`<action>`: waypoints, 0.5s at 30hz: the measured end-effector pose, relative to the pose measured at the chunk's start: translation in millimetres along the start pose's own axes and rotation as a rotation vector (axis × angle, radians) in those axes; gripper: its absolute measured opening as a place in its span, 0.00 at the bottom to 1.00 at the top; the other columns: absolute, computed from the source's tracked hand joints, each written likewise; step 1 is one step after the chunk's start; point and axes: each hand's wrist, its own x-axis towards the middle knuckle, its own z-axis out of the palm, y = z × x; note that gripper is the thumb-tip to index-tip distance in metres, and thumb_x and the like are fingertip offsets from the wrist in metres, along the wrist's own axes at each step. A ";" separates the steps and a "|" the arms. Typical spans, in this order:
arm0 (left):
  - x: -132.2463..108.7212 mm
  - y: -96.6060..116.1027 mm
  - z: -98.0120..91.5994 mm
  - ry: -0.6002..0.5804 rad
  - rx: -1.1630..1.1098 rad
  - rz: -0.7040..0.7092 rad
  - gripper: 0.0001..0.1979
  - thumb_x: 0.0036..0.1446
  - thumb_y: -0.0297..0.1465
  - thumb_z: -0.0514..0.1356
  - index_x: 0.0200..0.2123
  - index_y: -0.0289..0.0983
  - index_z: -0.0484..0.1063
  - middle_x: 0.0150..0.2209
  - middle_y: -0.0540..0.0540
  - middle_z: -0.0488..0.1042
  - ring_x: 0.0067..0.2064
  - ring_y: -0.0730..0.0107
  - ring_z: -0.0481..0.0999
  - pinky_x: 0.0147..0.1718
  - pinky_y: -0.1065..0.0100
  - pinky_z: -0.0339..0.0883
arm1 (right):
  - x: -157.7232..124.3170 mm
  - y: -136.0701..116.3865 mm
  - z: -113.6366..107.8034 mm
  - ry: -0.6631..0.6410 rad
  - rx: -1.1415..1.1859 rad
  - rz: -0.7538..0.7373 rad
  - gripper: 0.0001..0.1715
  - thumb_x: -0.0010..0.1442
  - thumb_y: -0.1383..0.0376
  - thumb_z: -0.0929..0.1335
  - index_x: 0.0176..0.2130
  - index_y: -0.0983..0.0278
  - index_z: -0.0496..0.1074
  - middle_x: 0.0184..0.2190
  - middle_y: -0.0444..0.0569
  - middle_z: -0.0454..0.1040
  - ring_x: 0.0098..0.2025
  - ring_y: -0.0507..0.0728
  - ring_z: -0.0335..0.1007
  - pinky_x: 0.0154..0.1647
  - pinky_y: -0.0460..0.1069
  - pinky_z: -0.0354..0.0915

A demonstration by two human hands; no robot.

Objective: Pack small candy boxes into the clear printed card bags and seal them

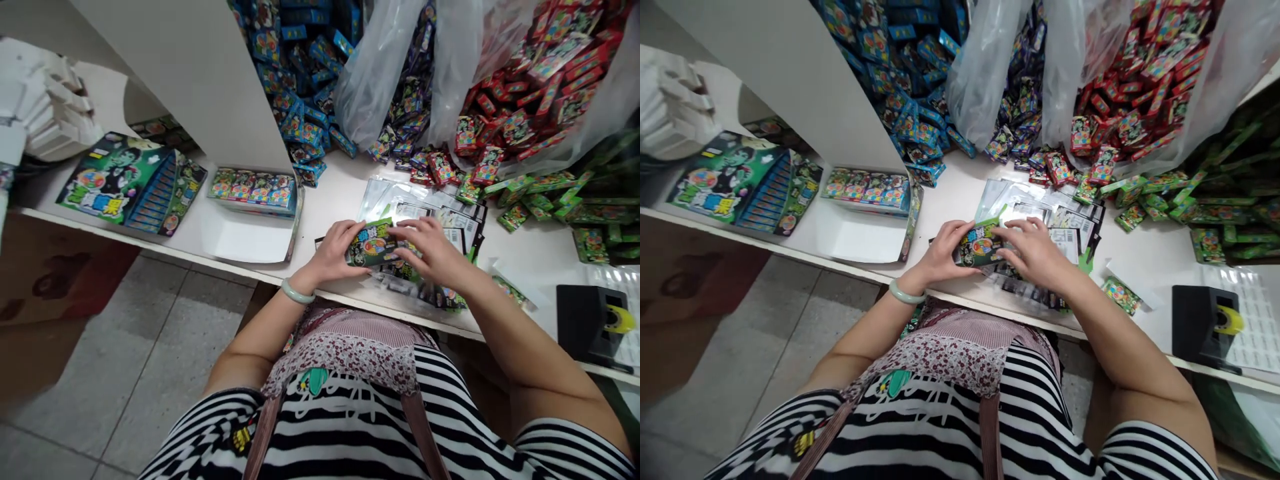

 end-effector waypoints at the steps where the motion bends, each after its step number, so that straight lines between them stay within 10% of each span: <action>1: -0.8 -0.4 -0.2 0.001 -0.015 -0.007 0.52 0.49 0.51 0.70 0.70 0.41 0.51 0.57 0.36 0.64 0.58 0.47 0.67 0.59 0.45 0.66 | 2.0 0.5 2.8 0.005 0.028 -0.008 0.21 0.69 0.58 0.62 0.59 0.56 0.70 0.55 0.54 0.77 0.62 0.67 0.66 0.66 0.71 0.54; 7: -14.0 2.4 -16.5 0.065 -0.161 -0.041 0.51 0.50 0.54 0.68 0.70 0.42 0.51 0.58 0.36 0.64 0.60 0.47 0.66 0.61 0.44 0.65 | 75.2 33.2 26.8 0.355 0.408 0.184 0.17 0.66 0.59 0.64 0.50 0.61 0.76 0.36 0.50 0.81 0.45 0.62 0.78 0.54 0.61 0.69; 11: -26.8 12.1 -28.9 0.095 -0.222 -0.047 0.54 0.47 0.58 0.68 0.70 0.42 0.51 0.59 0.35 0.64 0.60 0.44 0.67 0.60 0.42 0.65 | 174.7 34.8 72.8 0.102 0.414 0.209 0.15 0.60 0.65 0.69 0.46 0.66 0.78 0.45 0.55 0.81 0.47 0.62 0.77 0.55 0.58 0.69; 15: -36.6 15.0 -37.7 0.150 -0.191 -0.067 0.54 0.47 0.57 0.68 0.70 0.43 0.51 0.59 0.35 0.64 0.60 0.44 0.68 0.59 0.43 0.66 | 256.0 13.9 114.8 0.138 0.366 0.284 0.24 0.56 0.70 0.70 0.53 0.66 0.74 0.55 0.58 0.76 0.59 0.66 0.70 0.63 0.60 0.62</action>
